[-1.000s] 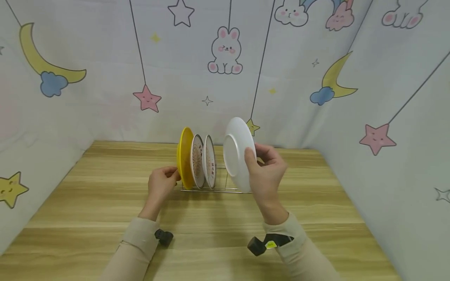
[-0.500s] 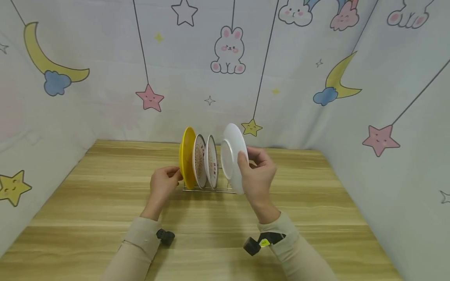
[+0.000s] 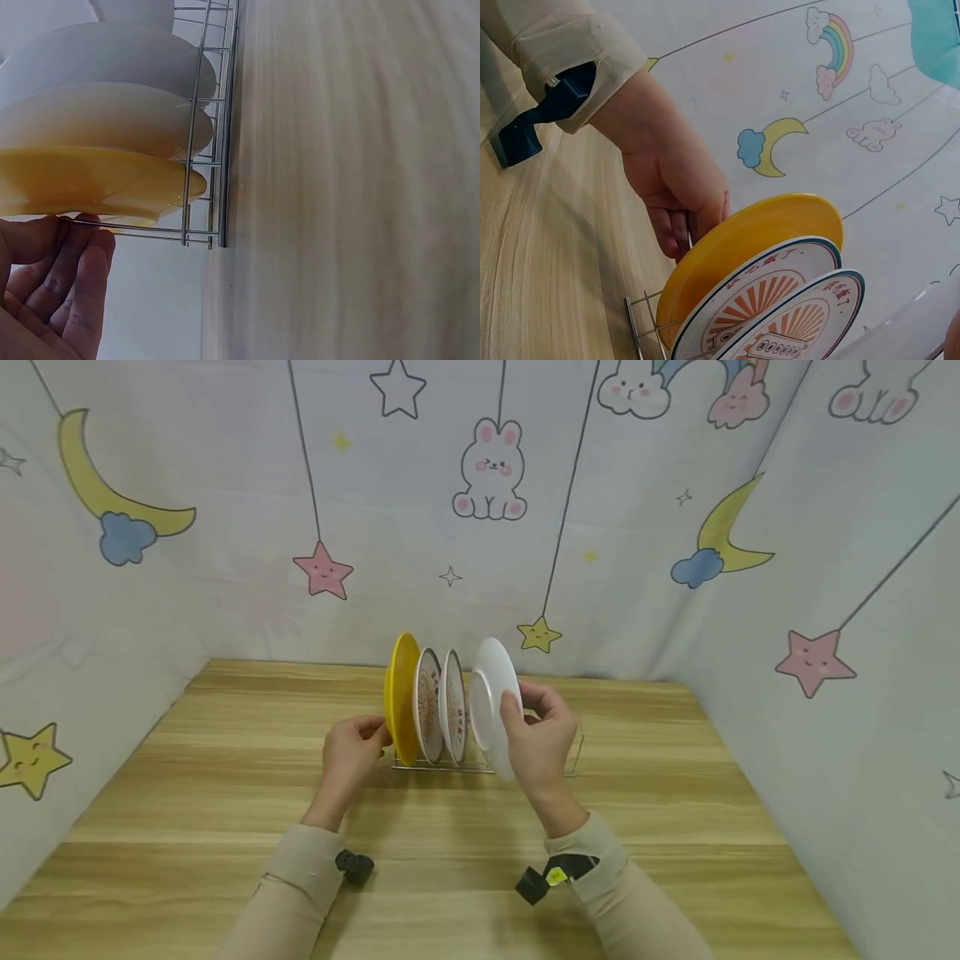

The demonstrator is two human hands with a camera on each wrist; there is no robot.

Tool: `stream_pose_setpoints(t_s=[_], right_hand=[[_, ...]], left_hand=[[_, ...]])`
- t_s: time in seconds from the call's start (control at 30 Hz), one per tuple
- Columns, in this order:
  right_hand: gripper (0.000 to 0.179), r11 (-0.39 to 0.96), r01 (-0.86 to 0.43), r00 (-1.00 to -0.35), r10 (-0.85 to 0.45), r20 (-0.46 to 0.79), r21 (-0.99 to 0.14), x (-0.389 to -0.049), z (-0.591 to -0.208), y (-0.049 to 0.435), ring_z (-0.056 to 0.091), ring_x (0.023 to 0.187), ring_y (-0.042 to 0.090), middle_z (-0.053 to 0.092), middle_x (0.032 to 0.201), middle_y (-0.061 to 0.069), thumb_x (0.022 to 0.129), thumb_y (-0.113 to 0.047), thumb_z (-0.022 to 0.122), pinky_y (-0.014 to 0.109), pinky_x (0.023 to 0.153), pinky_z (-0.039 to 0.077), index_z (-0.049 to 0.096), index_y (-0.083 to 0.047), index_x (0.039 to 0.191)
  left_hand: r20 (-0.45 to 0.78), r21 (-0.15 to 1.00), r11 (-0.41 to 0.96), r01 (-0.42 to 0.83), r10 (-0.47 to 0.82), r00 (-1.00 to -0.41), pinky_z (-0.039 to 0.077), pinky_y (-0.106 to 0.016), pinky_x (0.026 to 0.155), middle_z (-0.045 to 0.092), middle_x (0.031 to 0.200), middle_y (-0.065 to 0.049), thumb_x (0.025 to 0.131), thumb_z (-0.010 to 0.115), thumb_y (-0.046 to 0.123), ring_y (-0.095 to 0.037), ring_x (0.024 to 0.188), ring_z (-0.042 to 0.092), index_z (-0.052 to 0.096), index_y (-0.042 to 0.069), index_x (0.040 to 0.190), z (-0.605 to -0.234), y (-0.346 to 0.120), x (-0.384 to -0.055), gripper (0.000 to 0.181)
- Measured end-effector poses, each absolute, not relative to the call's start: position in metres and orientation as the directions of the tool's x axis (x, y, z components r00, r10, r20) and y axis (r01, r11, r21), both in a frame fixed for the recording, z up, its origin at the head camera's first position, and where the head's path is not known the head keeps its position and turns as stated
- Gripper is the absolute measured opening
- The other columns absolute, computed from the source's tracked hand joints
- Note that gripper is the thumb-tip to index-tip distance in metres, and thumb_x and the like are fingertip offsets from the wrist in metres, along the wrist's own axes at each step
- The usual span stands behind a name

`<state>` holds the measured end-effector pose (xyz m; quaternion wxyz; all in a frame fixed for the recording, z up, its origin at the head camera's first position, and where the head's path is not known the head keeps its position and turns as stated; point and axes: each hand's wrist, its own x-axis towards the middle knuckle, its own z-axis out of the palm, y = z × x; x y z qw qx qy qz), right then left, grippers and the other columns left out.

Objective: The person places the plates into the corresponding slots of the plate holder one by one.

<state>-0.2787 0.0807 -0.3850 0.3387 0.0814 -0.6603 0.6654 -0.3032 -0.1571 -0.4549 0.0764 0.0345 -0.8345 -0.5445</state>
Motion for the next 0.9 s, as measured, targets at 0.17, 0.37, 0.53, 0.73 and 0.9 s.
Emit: stream_pose_setpoints(t_s=[0.17,0.37,0.53,0.73,0.9], right_hand=[[0.014,0.118,-0.531,-0.778,0.324,0.538,-0.839,-0.275,-0.379,0.077,0.064,0.075,0.015,0.067,0.086,0.023,0.085,0.006,0.071,0.024,0.063,0.059,0.067,0.014,0.096],[0.015,0.138,-0.499,-0.803,0.297,0.517,-0.855,-0.270,-0.372,0.072,0.064,0.075,0.020,0.066,0.088,0.027,0.086,0.008,0.069,0.021,0.062,0.058,0.065,0.017,0.097],[0.017,0.136,-0.512,-0.798,0.291,0.529,-0.848,-0.287,-0.391,0.075,0.064,0.078,0.022,0.067,0.090,0.025,0.087,0.002,0.072,0.022,0.064,0.058,0.067,0.014,0.099],[0.019,0.157,-0.536,-0.785,0.271,0.558,-0.830,-0.292,-0.396,0.075,0.068,0.079,0.022,0.070,0.090,0.017,0.087,-0.008,0.076,0.028,0.064,0.060,0.071,0.006,0.098],[0.021,0.175,-0.513,-0.802,0.253,0.542,-0.841,-0.285,-0.387,0.071,0.069,0.084,0.025,0.071,0.093,0.018,0.089,-0.008,0.074,0.026,0.066,0.059,0.071,0.008,0.102]], left_hand=[[0.088,0.910,0.414,0.022,-0.141,-0.986,0.059,-0.033,0.071,0.073,0.103,-0.017,0.099,0.060,0.016,-0.034,0.093,0.070,0.070,-0.001,0.116,-0.454,-0.157,-0.304,0.026],[0.082,0.914,0.406,0.019,-0.137,-0.987,0.059,-0.032,0.072,0.072,0.104,-0.017,0.099,0.060,0.016,-0.033,0.094,0.070,0.069,-0.002,0.117,-0.455,-0.158,-0.303,0.027],[0.069,0.916,0.401,0.009,-0.134,-0.989,0.059,-0.032,0.073,0.072,0.105,-0.016,0.100,0.060,0.018,-0.032,0.095,0.069,0.069,-0.001,0.118,-0.456,-0.158,-0.303,0.027],[0.072,0.913,0.407,0.011,-0.136,-0.988,0.059,-0.033,0.073,0.072,0.104,-0.016,0.100,0.060,0.017,-0.033,0.095,0.069,0.069,-0.001,0.118,-0.455,-0.158,-0.302,0.027],[0.070,0.912,0.409,0.010,-0.134,-0.989,0.059,-0.033,0.072,0.072,0.104,-0.016,0.100,0.059,0.016,-0.033,0.094,0.069,0.069,-0.001,0.118,-0.454,-0.159,-0.302,0.027]])
